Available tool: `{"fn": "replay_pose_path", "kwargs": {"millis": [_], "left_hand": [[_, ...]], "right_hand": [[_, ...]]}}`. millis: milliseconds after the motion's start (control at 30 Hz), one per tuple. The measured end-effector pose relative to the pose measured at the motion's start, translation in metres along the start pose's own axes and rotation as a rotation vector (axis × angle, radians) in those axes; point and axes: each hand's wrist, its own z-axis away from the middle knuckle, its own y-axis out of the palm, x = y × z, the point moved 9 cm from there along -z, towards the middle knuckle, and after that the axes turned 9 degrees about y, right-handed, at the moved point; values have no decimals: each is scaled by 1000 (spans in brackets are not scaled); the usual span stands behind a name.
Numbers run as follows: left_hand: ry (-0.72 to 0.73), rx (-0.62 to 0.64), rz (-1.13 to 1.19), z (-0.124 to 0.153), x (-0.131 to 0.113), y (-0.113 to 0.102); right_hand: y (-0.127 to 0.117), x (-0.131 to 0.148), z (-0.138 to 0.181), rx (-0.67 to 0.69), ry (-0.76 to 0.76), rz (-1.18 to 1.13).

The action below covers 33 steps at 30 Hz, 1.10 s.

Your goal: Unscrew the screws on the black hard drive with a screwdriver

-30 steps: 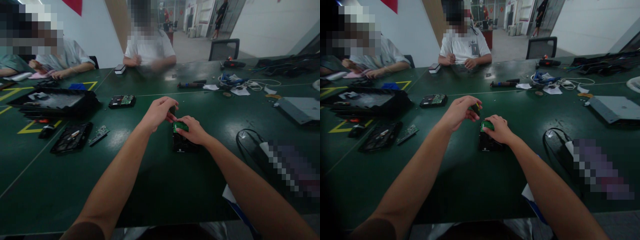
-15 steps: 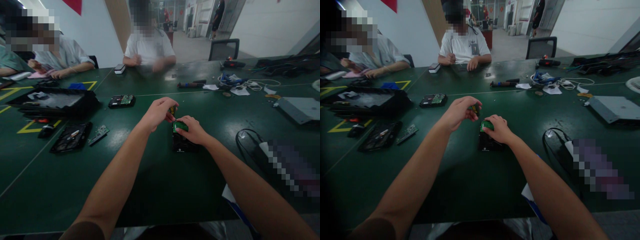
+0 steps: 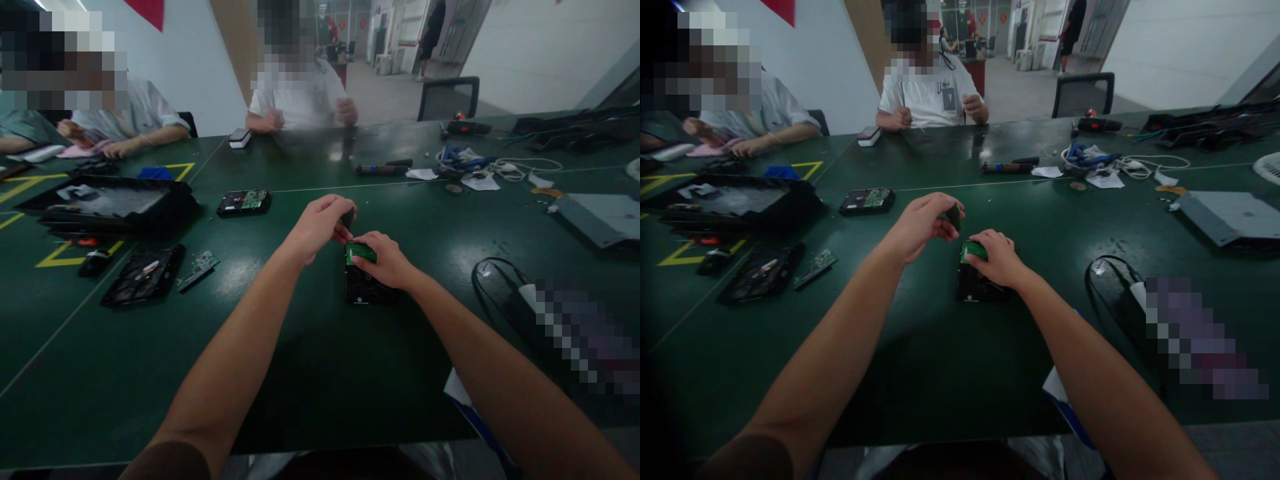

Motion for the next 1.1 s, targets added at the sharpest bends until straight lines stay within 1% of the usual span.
{"fn": "replay_pose_path", "kwargs": {"millis": [367, 633, 933, 1100], "left_hand": [[29, 22, -59, -2, -2, 1], [-27, -23, 44, 1, 0, 0], [-32, 14, 53, 1, 1, 5], [2, 48, 14, 1, 0, 5]], "right_hand": [[0, 0, 1, -16, -9, -14], [3, -4, -1, -17, -8, -3], [-1, 1, 0, -8, -13, -3], [-1, 2, 0, -9, -10, -5]]}}
